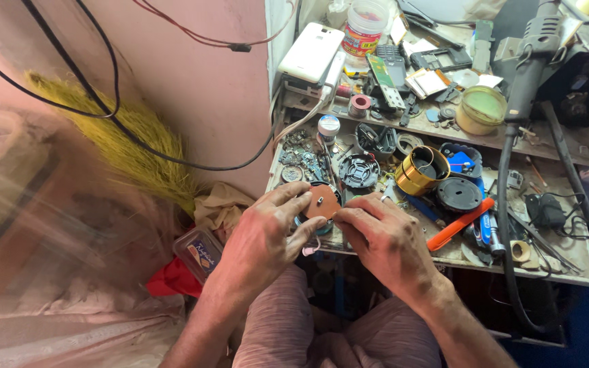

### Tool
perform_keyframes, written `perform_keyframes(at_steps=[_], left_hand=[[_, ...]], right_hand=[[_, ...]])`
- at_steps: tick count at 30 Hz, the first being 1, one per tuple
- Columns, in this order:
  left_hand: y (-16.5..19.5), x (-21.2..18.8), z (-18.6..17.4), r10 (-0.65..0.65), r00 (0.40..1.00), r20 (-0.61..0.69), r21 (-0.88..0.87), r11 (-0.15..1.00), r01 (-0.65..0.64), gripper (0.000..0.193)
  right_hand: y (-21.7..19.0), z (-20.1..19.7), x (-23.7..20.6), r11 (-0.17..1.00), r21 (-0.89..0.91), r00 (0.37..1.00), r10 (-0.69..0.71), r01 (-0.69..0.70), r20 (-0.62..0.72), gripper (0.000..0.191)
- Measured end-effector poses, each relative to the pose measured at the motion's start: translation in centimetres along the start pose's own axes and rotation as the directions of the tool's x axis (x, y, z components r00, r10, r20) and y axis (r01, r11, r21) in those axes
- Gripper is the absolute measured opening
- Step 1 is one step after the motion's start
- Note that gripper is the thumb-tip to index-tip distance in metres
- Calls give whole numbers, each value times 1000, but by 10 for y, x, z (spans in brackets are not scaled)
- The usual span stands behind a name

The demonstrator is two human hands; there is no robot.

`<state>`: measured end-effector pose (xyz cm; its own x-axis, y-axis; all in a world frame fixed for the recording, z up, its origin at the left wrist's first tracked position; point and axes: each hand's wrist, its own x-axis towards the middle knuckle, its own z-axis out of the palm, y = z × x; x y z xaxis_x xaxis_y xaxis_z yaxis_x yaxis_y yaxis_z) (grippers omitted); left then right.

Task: The person uses a soldering iron to heat and solder a small circular electronic component on a cluttered workbench. They then insert a white connector into the component and adjust the wires by hand.

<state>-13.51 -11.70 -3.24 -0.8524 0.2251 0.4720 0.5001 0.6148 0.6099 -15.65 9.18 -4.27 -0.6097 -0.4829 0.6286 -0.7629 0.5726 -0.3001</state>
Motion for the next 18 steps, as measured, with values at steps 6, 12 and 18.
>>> perform_keyframes(at_steps=[6, 12, 18], left_hand=[[0, 2, 1, -10, 1000, -7, 44, 999, 11, 42], [1, 3, 3, -28, 1000, 2, 52, 998, 28, 41], [2, 4, 2, -44, 999, 13, 54, 998, 43, 40]], right_hand=[[2, 2, -1, 1000, 15, 1000, 4, -3, -11, 18], [10, 2, -3, 993, 103, 998, 63, -60, -27, 21], [13, 1, -4, 998, 62, 999, -21, 23, -37, 18]])
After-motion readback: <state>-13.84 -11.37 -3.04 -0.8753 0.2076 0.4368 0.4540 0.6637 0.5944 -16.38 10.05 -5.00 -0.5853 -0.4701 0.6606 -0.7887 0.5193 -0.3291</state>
